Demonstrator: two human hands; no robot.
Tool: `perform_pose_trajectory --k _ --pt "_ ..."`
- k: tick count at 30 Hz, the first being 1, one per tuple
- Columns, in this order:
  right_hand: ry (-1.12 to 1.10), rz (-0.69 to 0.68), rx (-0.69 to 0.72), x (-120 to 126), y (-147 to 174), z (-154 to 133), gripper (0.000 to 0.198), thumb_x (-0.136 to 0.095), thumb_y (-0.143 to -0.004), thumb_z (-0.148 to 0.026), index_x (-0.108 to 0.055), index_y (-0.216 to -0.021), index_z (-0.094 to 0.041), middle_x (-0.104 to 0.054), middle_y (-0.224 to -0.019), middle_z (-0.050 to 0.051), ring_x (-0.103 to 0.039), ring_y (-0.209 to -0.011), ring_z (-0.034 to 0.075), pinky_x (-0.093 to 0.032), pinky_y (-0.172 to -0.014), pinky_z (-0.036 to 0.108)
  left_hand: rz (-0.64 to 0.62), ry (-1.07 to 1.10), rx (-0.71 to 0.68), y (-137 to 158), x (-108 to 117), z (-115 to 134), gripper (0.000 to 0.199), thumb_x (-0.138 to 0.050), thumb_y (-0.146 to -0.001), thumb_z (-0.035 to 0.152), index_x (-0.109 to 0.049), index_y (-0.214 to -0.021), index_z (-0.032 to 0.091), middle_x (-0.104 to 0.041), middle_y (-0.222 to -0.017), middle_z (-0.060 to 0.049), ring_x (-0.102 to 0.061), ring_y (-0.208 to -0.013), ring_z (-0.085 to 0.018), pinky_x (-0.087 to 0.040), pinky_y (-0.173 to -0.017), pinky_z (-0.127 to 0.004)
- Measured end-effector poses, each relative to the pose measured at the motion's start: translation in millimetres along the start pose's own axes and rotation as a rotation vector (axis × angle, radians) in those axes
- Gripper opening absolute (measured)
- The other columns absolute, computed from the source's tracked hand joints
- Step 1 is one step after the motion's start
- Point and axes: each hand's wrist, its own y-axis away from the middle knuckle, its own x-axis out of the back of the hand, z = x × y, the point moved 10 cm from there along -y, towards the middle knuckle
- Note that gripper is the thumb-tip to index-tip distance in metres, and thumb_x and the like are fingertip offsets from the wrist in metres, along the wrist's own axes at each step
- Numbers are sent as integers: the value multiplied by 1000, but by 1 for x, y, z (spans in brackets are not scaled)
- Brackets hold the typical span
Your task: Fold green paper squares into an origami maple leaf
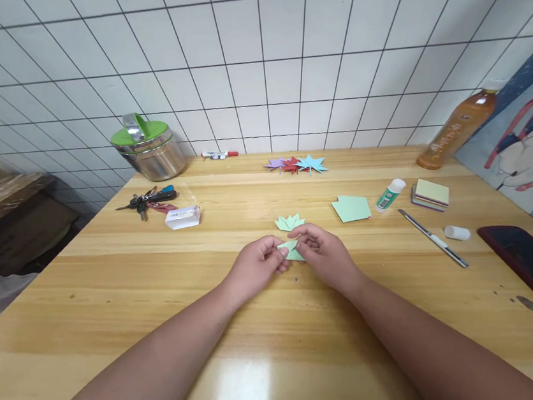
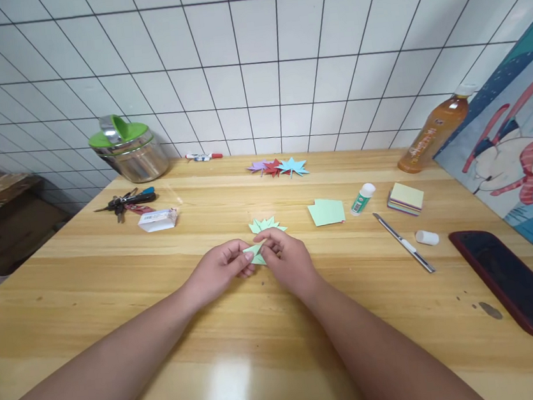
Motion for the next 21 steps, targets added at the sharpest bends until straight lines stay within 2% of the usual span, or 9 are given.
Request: perform_pose_trajectory --k 4,6,8,11,14,17,19,21 --pt "243 12 229 2 4 -24 27 -46 -75 -10 -63 -90 -24 -62 -93 3 -57 -84 16 -46 -69 27 -20 -62 -52 1 -1 3 25 -55 -79 42 -58 -78 17 -61 -68 -2 -58 -65 -14 -46 -64 -26" --pt "319 5 275 2 5 -30 26 -48 -73 -9 -63 -88 -24 -62 -91 3 -57 -83 16 -46 -71 28 -40 -64 -54 1 -2 3 26 -55 -79 42 -58 -78 17 -61 -68 -2 -57 -65 -14 -45 -64 -25" --pt "297 14 203 5 3 -24 18 -50 -74 -12 -62 -83 -23 -62 -83 2 -57 -75 15 -46 -67 26 -51 -24 -39 0 -3 3 28 -55 -79 44 -58 -78 16 -60 -68 -2 -56 -64 -13 -45 -63 -25" --pt "93 67 -11 12 1 -3 7 -52 -77 -24 -58 -80 -21 -59 -71 0 -57 -65 13 -46 -58 24 -35 29 -20 -2 -2 2 30 -56 -78 44 -56 -75 15 -60 -66 -1 -55 -61 -12 -45 -61 -24" --pt "-126 49 -136 6 2 10 9 -52 -78 -29 -51 -84 -22 -54 -62 -5 -56 -55 12 -46 -53 23 10 55 -12 -2 1 2 29 -59 -76 43 -54 -72 15 -59 -65 0 -55 -60 -12 -45 -60 -24" --pt "-203 -33 -149 -4 3 9 12 -47 -81 -28 -46 -92 -24 -53 -58 -7 -57 -50 11 -46 -52 23 55 140 15 -1 4 -1 28 -62 -73 42 -52 -76 16 -58 -66 1 -55 -59 -12 -46 -57 -23" --pt "-154 -70 -114 -6 5 3 18 -42 -83 -25 -45 -101 -25 -53 -56 -8 -57 -50 12 -47 -53 23 82 183 26 -2 6 -2 28 -64 -72 42 -52 -78 17 -58 -65 2 -54 -56 -11 -46 -54 -23" --pt "-38 -88 -15 -4 5 -7 30 -39 -84 -20 -44 -113 -26 -57 -60 -6 -58 -54 12 -48 -58 25 104 192 31 -2 10 -3 29 -65 -70 41 -53 -81 18 -58 -63 3 -54 -55 -11 -46 -53 -22"
